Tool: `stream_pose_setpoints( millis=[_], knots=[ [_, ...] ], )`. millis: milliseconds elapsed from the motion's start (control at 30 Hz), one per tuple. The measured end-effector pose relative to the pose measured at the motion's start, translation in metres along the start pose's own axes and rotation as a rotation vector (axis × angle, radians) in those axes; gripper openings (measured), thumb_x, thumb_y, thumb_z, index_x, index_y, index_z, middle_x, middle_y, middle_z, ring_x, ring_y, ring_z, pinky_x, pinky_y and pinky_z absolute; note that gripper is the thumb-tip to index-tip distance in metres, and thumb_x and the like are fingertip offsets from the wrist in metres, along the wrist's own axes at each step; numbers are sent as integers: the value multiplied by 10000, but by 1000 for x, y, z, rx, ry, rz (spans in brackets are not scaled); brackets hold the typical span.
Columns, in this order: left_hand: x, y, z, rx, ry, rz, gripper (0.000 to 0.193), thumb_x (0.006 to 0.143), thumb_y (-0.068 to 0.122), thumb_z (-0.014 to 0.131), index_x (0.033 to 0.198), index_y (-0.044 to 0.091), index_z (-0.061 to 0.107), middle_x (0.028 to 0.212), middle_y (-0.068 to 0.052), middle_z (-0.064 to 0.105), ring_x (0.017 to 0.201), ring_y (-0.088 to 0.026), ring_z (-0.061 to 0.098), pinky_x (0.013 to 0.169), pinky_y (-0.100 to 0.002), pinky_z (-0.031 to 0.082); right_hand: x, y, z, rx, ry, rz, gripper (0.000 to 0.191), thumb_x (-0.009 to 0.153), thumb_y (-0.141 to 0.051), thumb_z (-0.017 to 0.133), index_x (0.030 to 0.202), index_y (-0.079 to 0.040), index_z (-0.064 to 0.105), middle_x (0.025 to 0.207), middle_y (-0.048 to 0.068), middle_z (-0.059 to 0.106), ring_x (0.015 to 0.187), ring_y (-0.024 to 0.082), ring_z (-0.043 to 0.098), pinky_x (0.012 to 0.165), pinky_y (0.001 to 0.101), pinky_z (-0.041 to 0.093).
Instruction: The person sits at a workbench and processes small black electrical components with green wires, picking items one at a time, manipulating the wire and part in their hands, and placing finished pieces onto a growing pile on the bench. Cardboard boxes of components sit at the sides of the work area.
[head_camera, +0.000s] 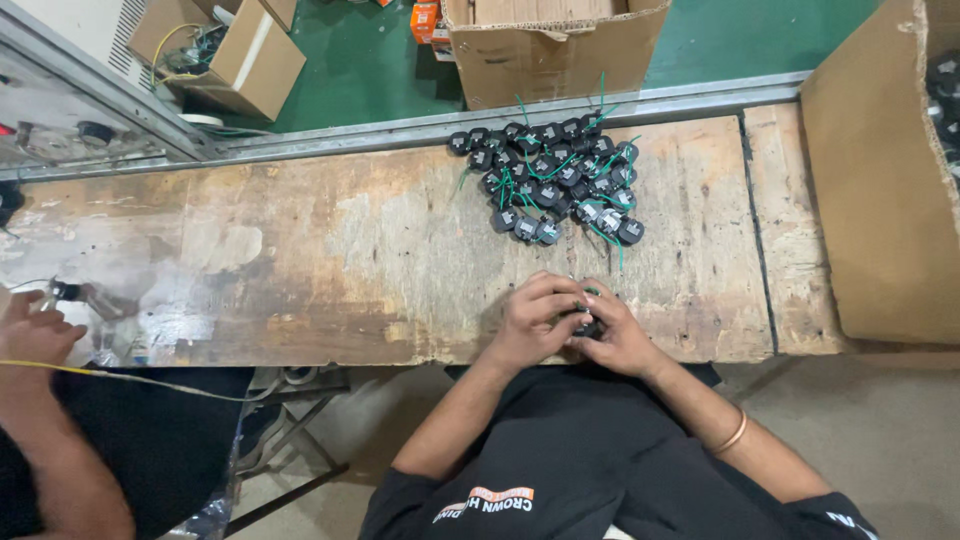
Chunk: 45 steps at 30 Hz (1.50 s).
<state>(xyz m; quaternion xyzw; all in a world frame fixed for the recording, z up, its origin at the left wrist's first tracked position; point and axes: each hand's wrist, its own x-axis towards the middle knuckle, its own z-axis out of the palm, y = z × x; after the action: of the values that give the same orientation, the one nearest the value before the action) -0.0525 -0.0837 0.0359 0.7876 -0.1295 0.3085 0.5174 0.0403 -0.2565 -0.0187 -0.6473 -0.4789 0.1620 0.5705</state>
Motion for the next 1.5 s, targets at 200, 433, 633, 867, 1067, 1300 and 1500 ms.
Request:
stream_pose_setpoints(
  millis=[200,433,633,867,1067,1300,1500],
  knots=[
    [1,-11,-5,-128,-83,95,159,867,38,756,1020,74,728,1074,-79,726,1002,-275,695,919,-392,557,-5,5,-4,-6,8,-84,414,742,-125,866,1090,-30,663,1171,133,590,1071,274,610,903,360,505],
    [-24,-20,5,-583,25,-505,244,831,84,856,922,88,630,998,-49,708,989,-208,675,914,-368,558,4,-13,6,-153,-2,-56,367,724,-143,884,1026,-55,697,1114,129,627,1054,283,644,878,366,533],
    [-17,-17,-6,-122,-8,-142,238,816,175,861,944,61,696,1055,-86,745,1040,-182,701,917,-334,564,6,-17,4,-114,48,-21,380,696,-165,894,997,-56,691,1087,126,619,1013,278,646,853,373,531],
    [88,-98,-93,170,493,-172,325,1002,48,616,1326,63,623,1318,-127,689,1188,-248,682,1003,-353,575,7,-13,0,-94,33,-91,332,739,-165,887,876,-76,598,1024,91,602,1049,266,615,893,387,505],
    [101,-123,-116,798,60,-180,428,822,-14,682,1248,29,674,1379,-199,639,1190,-393,630,992,-431,498,8,-18,0,-39,16,-69,319,759,-163,885,881,-77,602,1021,82,598,1038,255,622,885,374,513],
    [41,-67,-110,645,129,-527,128,926,134,718,1030,82,771,1201,-96,752,1088,-280,714,933,-370,553,6,-18,-1,1,-5,-59,334,774,-186,884,904,-82,595,1042,80,592,1032,238,627,900,366,518],
    [2,-17,-59,-341,101,-357,213,1056,199,599,1162,68,729,1271,-109,738,1254,-250,681,1091,-385,538,0,-2,-4,-1,50,-35,467,799,-272,837,1160,-54,635,1100,91,653,1120,281,611,1027,419,471]
  ],
)
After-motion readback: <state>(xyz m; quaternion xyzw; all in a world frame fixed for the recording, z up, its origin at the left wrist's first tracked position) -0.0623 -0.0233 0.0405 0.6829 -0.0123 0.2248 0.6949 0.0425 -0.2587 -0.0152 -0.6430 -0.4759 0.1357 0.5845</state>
